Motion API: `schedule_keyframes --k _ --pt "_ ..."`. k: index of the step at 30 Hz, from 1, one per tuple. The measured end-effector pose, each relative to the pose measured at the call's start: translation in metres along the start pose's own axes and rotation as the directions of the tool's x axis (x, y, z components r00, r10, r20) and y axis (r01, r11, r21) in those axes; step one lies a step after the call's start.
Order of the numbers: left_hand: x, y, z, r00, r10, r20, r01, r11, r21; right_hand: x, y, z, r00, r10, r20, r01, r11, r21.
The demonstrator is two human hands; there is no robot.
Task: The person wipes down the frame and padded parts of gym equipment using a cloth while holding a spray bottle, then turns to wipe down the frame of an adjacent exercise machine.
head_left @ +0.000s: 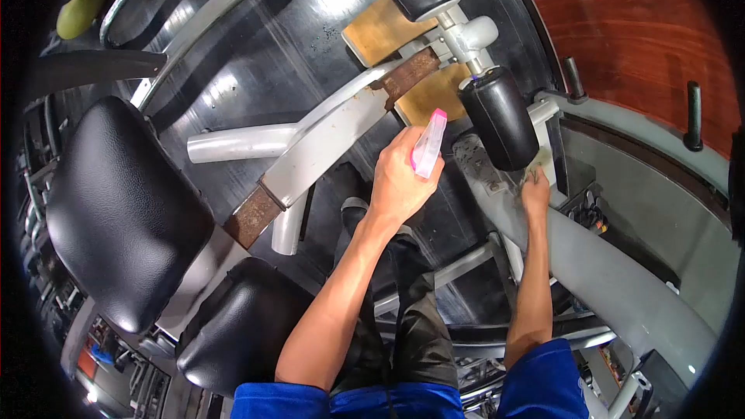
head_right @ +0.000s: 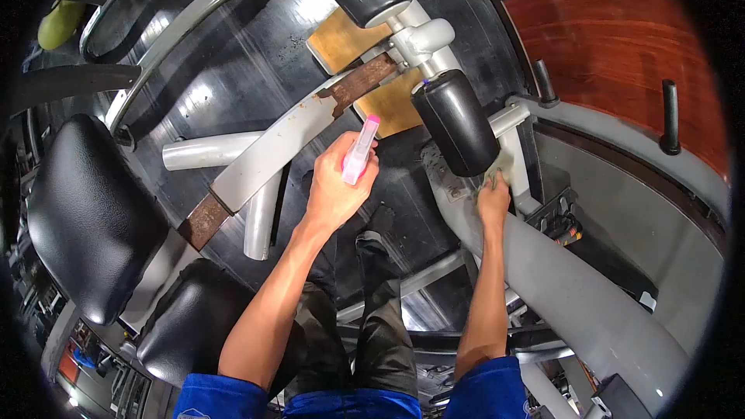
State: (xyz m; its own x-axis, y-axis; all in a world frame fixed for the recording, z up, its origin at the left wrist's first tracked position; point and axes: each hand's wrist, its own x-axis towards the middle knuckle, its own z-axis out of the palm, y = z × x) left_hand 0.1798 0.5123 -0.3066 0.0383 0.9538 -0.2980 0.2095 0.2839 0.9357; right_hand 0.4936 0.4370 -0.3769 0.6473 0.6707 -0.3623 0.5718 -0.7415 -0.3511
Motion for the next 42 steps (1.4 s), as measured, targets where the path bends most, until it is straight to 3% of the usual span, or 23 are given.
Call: schedule_keyframes --k 1,4,5,6,8,10,11,13,17,20,23,26,29,32,33,35,38,41,42 --pt "-0.001 0.000 0.001 1.000 -0.002 0.004 0.002 1.000 -0.002 0.007 -0.004 0.004 0.985 0.175 0.010 -0.175 0.979 0.106" --pt "0.000 -0.004 0.000 1.000 0.004 -0.002 -0.004 1.000 0.007 0.031 -0.023 0.012 0.963 0.128 -0.238 0.000 0.880 0.474" --pt "-0.001 -0.004 0.001 1.000 0.010 -0.003 -0.010 1.000 0.011 0.020 -0.067 0.004 0.953 0.070 -0.295 0.086 0.870 0.485" --pt "-0.001 -0.004 0.002 1.000 0.016 -0.002 -0.016 1.000 0.013 0.033 -0.069 0.009 0.905 -0.162 -0.392 0.257 0.945 0.202" --pt "-0.003 -0.003 0.003 1.000 -0.009 0.021 0.009 1.000 0.021 0.031 -0.116 0.015 0.725 -0.514 -0.459 0.585 0.811 0.016" --pt "-0.003 -0.004 0.002 1.000 0.003 0.026 -0.004 0.999 0.032 0.027 -0.155 0.015 0.661 -0.731 -0.168 0.714 0.682 -0.158" --pt "-0.002 -0.005 0.002 0.999 0.027 0.019 -0.028 0.999 0.037 0.022 -0.159 0.018 0.648 -0.762 0.000 0.747 0.636 -0.192" --pt "-0.001 -0.006 0.002 0.999 0.048 0.013 -0.048 0.998 0.044 0.010 -0.163 0.020 0.645 -0.761 0.075 0.739 0.595 -0.317" --pt "0.000 -0.004 0.001 1.000 0.015 0.018 -0.016 0.999 0.036 -0.016 -0.119 0.011 0.763 -0.646 -0.029 0.616 0.740 -0.269" --pt "0.000 -0.004 0.001 1.000 -0.007 0.016 0.006 1.000 0.027 -0.036 -0.082 -0.002 0.876 -0.480 -0.037 0.441 0.831 -0.340" --pt "0.001 -0.003 0.001 1.000 -0.001 -0.001 0.002 0.999 0.034 -0.024 -0.038 -0.004 0.948 -0.285 -0.146 0.284 0.958 -0.025" --pt "-0.001 -0.004 0.003 1.000 -0.011 0.027 0.010 0.999 0.037 -0.002 -0.041 -0.001 0.909 -0.193 -0.369 0.252 0.961 0.118" --pt "-0.006 -0.009 0.003 0.996 -0.016 0.087 0.011 0.998 0.060 0.026 -0.096 -0.007 0.746 -0.452 -0.489 0.527 0.849 0.020" --pt "-0.007 -0.010 0.005 0.993 -0.012 0.115 0.003 0.997 0.081 0.062 -0.134 0.014 0.713 -0.532 -0.457 0.622 0.781 0.062" --pt "-0.007 -0.008 0.005 0.993 -0.011 0.119 0.002 0.997 0.082 0.071 -0.144 0.029 0.703 -0.524 -0.481 0.629 0.774 0.076" --pt "-0.007 -0.005 0.005 0.993 -0.010 0.120 -0.001 0.996 0.088 0.073 -0.159 0.057 0.801 -0.446 -0.399 0.513 0.855 0.073" --pt "-0.009 -0.002 0.007 0.987 -0.098 0.126 0.089 0.993 0.074 0.068 -0.160 0.056 0.789 -0.457 -0.410 0.518 0.854 0.045" --pt "-0.012 0.000 0.010 0.994 -0.024 0.109 0.014 0.996 0.085 0.067 -0.168 0.060 0.810 -0.403 -0.426 0.433 0.901 -0.029" --pt "-0.014 0.003 0.011 0.989 -0.061 0.135 0.060 0.998 0.014 0.066 -0.171 0.060 0.815 -0.392 -0.427 0.423 0.906 -0.024"
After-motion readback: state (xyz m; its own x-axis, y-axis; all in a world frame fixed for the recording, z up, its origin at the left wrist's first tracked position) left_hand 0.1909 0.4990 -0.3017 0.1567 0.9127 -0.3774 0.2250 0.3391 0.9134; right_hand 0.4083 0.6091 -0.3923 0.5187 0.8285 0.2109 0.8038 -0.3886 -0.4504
